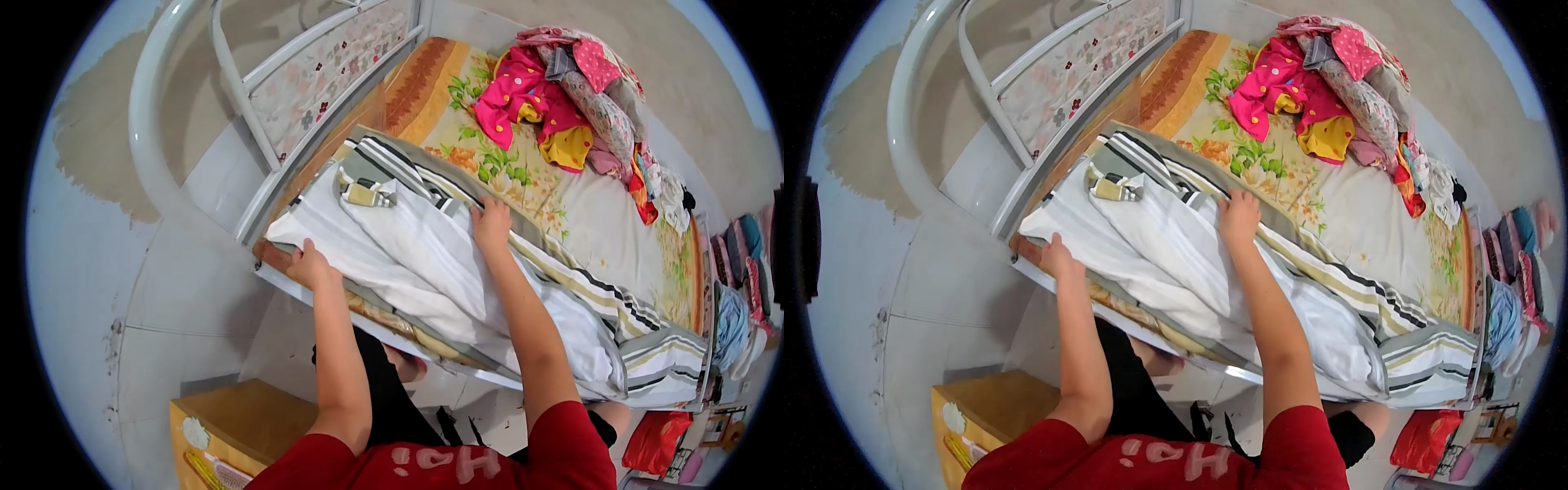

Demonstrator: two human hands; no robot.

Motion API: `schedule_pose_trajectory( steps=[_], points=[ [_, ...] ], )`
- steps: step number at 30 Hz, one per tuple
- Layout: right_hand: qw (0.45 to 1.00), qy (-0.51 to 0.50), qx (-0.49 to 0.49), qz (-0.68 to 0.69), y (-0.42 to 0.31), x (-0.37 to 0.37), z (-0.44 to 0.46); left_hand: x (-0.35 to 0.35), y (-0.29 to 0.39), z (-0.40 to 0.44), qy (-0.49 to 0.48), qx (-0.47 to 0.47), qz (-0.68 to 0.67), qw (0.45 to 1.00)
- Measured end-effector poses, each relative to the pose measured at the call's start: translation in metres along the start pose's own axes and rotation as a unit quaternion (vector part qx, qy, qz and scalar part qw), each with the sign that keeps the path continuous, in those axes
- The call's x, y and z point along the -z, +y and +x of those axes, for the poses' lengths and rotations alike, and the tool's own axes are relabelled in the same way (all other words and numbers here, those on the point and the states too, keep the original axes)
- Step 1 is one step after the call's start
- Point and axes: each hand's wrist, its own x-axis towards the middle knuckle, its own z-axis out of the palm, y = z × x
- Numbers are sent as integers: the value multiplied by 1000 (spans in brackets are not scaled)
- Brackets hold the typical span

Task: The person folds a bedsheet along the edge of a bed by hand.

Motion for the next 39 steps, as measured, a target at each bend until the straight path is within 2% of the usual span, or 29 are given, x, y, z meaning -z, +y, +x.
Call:
schedule_pose_trajectory(
  steps=[2,3,5,6,8,9,10,12,14,16,17,19,20,22,23,25,26,28,30,31,32,33,34,37,38,39],
  points=[
    [986,-162,11,25,7,-12,10,1,3,9,41,-43,57,997],
    [986,-163,13,25,9,-16,17,1,2,13,37,-47,27,998],
    [997,-63,3,53,10,-22,33,2,6,13,61,-23,1,998],
    [996,-65,6,54,10,-25,42,1,10,11,80,0,-25,996],
    [999,21,-13,35,8,-30,55,0,13,6,74,4,-29,997],
    [994,-90,-55,-31,3,-31,56,0,13,5,65,8,-31,997],
    [994,-92,-53,-29,-1,-40,52,2,12,5,68,5,-32,997],
    [994,-13,79,-77,-24,-50,44,2,11,7,51,11,-47,997],
    [996,-33,76,-35,-63,-50,42,-2,12,4,43,12,-43,998],
    [993,-27,69,94,-95,-57,37,0,10,5,36,13,-33,999],
    [993,-28,68,96,-102,-65,37,2,6,9,33,5,-25,999],
    [964,-260,0,54,-112,-87,51,2,7,9,27,-6,-18,999],
    [965,-258,-1,55,-120,-93,56,1,10,5,39,5,-31,999],
    [978,-52,9,203,-133,-102,66,2,9,6,48,18,-46,998],
    [978,-53,8,199,-134,-106,66,6,2,14,47,6,-34,998],
    [953,-195,-21,230,-128,-112,62,10,0,16,41,-2,-20,999],
    [955,-191,-25,224,-125,-115,49,9,1,13,36,-16,-2,999],
    [957,-114,69,256,-118,-112,13,3,2,5,24,-26,15,999],
    [944,-156,78,279,-120,-59,-9,-1,4,-6,55,-84,77,992],
    [944,-167,84,271,-115,-39,-24,-2,5,-11,47,-80,77,993],
    [945,-177,90,261,-107,-20,-41,-4,6,-17,65,-160,202,964],
    [945,-199,110,235,-94,-3,-57,-6,5,-25,79,-238,321,913],
    [944,-221,127,209,-81,14,-72,-11,5,-36,67,-234,321,915],
    [949,-211,141,186,-43,60,-112,-22,-11,-63,69,-506,385,769],
    [953,-208,136,175,-30,76,-118,-23,-22,-66,58,-501,383,774],
    [944,-229,144,187,-18,92,-122,-24,-31,-70,-129,-453,378,797]
  ],
)
